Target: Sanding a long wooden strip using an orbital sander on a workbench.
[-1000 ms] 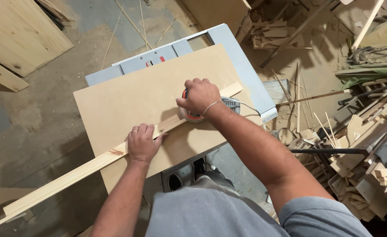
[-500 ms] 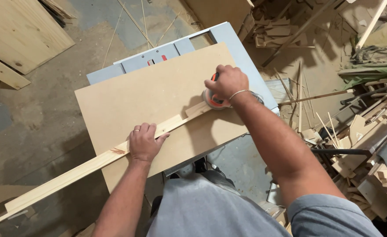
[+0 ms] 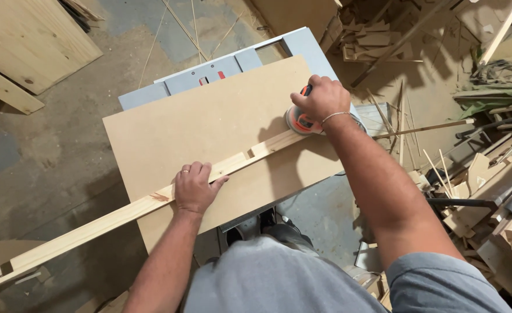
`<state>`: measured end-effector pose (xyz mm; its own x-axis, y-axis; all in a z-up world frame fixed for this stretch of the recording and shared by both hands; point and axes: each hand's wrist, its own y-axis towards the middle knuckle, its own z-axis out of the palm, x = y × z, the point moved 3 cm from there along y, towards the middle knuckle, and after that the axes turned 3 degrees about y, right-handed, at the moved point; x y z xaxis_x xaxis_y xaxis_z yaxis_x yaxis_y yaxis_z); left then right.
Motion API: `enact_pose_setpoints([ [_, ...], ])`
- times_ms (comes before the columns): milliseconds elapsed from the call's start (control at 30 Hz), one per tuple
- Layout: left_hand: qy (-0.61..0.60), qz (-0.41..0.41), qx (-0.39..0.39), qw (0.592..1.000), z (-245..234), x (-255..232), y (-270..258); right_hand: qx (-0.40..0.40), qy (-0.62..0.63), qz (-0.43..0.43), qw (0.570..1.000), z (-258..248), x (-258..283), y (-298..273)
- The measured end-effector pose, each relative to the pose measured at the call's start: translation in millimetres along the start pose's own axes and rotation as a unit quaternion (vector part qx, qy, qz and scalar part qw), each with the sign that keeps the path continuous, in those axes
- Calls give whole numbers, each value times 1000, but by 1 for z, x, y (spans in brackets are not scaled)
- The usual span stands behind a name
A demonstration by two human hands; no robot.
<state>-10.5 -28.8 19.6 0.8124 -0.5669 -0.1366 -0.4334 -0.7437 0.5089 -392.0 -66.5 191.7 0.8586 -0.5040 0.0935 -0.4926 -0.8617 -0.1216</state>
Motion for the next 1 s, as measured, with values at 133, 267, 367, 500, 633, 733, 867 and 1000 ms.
enact_pose_setpoints([
  [133, 1, 1, 3, 1000, -2, 0, 1, 4, -15, -2, 1000, -9, 7, -11],
  [267, 3, 0, 1, 1000, 1, 1, -1, 33, -15, -21, 999, -20, 18, -31],
  [367, 3, 2, -2, 1000, 2, 2, -1, 68, -11, -31, 997, -22, 24, -42],
  [500, 6, 4, 1, 1000, -5, 0, 3, 111, -12, -69, 991, 10, 15, -32],
  [633, 2, 7, -4, 1000, -6, -1, 1, 123, 18, -110, 986, 13, 32, -53],
  [733, -2, -3, 25, 1000, -12, 3, 3, 63, 54, -155, 984, 17, 43, -68],
  [867, -59, -14, 83, 995, -52, 29, -9, -35, 27, -204, 978, 21, 52, -92],
  [1000, -69, -97, 161, 980, -112, 83, -44, -179, 34, -236, 955, 0, 58, -117],
])
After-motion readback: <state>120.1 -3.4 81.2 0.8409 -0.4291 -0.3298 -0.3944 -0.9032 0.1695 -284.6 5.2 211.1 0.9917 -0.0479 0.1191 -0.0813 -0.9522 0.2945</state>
